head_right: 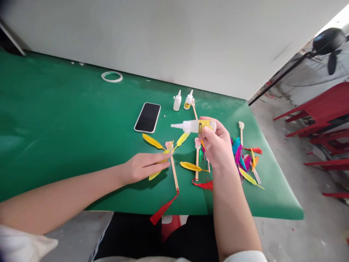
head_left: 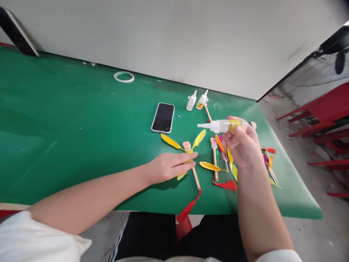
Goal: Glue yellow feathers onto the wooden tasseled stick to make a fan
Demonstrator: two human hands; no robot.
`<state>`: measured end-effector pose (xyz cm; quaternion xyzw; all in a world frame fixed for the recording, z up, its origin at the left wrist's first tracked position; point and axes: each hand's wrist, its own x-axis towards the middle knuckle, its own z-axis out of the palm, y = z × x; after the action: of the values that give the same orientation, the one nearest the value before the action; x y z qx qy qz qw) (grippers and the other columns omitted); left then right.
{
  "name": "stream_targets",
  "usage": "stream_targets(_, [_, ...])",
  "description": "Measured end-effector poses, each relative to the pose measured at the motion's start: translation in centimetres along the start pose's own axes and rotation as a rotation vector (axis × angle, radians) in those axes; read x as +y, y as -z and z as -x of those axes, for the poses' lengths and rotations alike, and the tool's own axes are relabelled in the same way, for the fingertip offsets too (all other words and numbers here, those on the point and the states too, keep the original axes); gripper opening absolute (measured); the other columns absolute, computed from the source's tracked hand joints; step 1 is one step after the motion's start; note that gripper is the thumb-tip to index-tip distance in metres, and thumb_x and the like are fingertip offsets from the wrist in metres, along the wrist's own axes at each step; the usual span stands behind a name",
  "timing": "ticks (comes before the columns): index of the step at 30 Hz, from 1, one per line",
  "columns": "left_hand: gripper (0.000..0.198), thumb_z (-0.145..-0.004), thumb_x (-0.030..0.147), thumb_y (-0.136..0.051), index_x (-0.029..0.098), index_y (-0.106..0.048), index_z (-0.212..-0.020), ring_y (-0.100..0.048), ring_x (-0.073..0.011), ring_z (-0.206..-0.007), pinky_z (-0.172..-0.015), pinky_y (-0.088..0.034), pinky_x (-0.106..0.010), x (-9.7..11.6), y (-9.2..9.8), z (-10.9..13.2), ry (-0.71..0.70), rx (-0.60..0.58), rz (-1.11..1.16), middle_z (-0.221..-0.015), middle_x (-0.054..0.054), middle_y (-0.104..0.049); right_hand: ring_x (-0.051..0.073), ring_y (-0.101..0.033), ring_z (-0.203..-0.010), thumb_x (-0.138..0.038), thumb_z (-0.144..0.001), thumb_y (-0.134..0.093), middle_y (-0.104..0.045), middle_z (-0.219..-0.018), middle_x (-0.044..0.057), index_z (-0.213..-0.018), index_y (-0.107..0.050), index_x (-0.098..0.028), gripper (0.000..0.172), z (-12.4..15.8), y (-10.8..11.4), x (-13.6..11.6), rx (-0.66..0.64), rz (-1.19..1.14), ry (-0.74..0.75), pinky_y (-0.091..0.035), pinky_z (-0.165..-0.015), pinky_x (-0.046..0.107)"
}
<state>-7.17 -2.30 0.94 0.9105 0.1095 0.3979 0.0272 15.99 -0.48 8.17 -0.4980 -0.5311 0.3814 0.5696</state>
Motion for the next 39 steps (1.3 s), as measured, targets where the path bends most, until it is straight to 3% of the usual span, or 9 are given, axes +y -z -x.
stream_targets(3, [0.024, -0.084, 0.007, -0.049, 0.01, -0.058, -0.106, -0.054, -0.0211, -0.112, -0.095, -0.047, -0.031, 0.4, 0.1, -0.6, -0.067, 0.001, 0.035, -0.114, -0.018, -0.06, 0.013, -0.051, -0.057, -0.068, -0.071, -0.044, -0.052, -0.075, 0.001, -0.088, -0.052, -0.025, 0.047, 1.8, 0.9, 0.7, 0.064, -0.026, -0.015, -0.043, -0.049, 0.027])
stream_targets(7, [0.024, -0.081, 0.009, -0.054, 0.012, -0.059, -0.104, -0.051, -0.0215, -0.115, -0.098, -0.045, -0.033, 1.1, 0.1, -0.8, -0.11, 0.001, 0.084, -0.115, -0.016, -0.06, 0.015, -0.055, -0.063, -0.064, -0.082, -0.019, -0.053, -0.08, 0.004, -0.082, -0.042, -0.025, 0.045, 3.6, -0.6, 1.5, 0.125, 0.036, 0.021, -0.04, -0.046, 0.027])
stream_targets(14, [0.026, -0.084, 0.012, -0.05, 0.013, -0.06, -0.108, -0.054, -0.0203, -0.112, -0.097, -0.047, -0.031, 2.0, -0.1, 0.3, -0.172, -0.06, 0.122, -0.116, -0.013, -0.06, 0.023, -0.062, -0.075, -0.066, -0.077, -0.036, -0.062, -0.08, 0.005, -0.092, -0.04, -0.029, 0.041, 5.8, -1.8, 0.6, 0.142, 0.127, 0.204, -0.045, -0.051, 0.034])
stream_targets(21, [0.034, -0.081, 0.008, -0.054, 0.013, -0.056, -0.114, -0.054, -0.0181, -0.111, -0.099, -0.046, -0.027, 1.9, -0.1, 0.3, -0.135, -0.028, 0.196, -0.117, -0.01, -0.06, 0.021, -0.063, -0.065, -0.064, -0.079, -0.038, -0.061, -0.072, 0.001, -0.089, -0.043, -0.029, 0.036, 6.7, -2.3, 0.6, 0.161, 0.172, 0.339, -0.048, -0.064, 0.043])
stream_targets(27, [0.036, -0.081, 0.007, -0.054, 0.011, -0.054, -0.116, -0.052, -0.0184, -0.114, -0.101, -0.044, -0.027, 1.9, -0.1, 0.3, -0.149, -0.032, 0.172, -0.118, -0.01, -0.059, 0.022, -0.065, -0.071, -0.064, -0.078, -0.04, -0.061, -0.077, 0.001, -0.093, -0.041, -0.03, 0.037, 7.2, -2.7, 0.9, 0.138, 0.238, 0.358, -0.048, -0.069, 0.044])
stream_targets(32, [0.032, -0.081, 0.007, -0.054, 0.007, -0.056, -0.112, -0.052, -0.0199, -0.114, -0.1, -0.045, -0.029, 1.8, -0.2, 0.4, -0.207, -0.059, 0.105, -0.117, -0.013, -0.059, 0.021, -0.064, -0.066, -0.061, -0.077, -0.045, -0.06, -0.075, 0.0, -0.092, -0.044, -0.031, 0.034, 7.3, -2.9, 0.9, 0.098, 0.164, 0.395, -0.05, -0.064, 0.041])
stream_targets(39, [0.035, -0.082, 0.008, -0.052, 0.013, -0.054, -0.117, -0.053, -0.0169, -0.113, -0.1, -0.046, -0.027, 1.8, -0.1, 0.4, -0.16, -0.054, 0.136, -0.118, -0.009, -0.059, 0.021, -0.065, -0.07, -0.061, -0.078, -0.043, -0.058, -0.077, 0.0, -0.093, -0.045, -0.031, 0.033, 7.2, -3.0, 0.9, 0.176, 0.229, 0.441, -0.049, -0.073, 0.045])
